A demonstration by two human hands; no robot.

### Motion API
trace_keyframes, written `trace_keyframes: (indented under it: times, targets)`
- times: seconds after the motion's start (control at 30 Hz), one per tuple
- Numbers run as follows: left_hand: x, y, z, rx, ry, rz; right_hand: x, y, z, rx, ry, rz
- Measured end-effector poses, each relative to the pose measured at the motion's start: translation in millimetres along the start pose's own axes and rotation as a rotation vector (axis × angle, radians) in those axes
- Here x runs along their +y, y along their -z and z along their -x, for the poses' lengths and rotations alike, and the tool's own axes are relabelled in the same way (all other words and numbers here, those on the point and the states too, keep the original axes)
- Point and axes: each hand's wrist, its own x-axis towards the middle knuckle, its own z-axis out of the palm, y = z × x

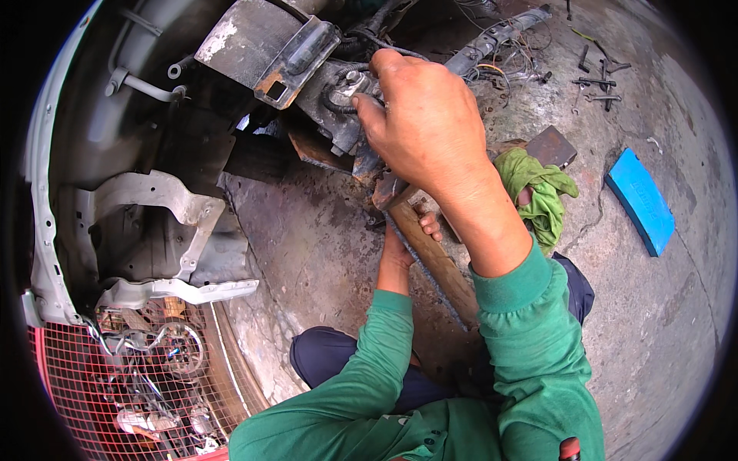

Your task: The person positions a metal plate under a vehicle's undercarriage, aligns it with the frame, and uses a pencil to mark the plate for cutting or fitting. The person repeatedly adjusts the plate and marks it while working in a crouched position.

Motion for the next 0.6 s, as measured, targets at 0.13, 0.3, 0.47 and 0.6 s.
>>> trace_keyframes:
  times: [0.13,0.3,0.47,0.6]
  targets:
    - [-3.1,-1.7,-2.2,0.04,-0.019,0.026,0.8,0.8,0.1,0.008,0.007,-0.007]
    - [-8.2,2.6,-6.3,0.044,-0.067,-0.014,1.4,0.4,-0.6,0.009,0.012,0.002]
    - [-7.6,12.3,-9.2,0.056,-0.071,-0.04,-0.3,0.3,-0.2,0.009,0.013,-0.018]
    - [-13.6,11.0,-15.5,0.05,-0.085,-0.033,1.5,1.2,-1.2,0.007,0.008,-0.031]
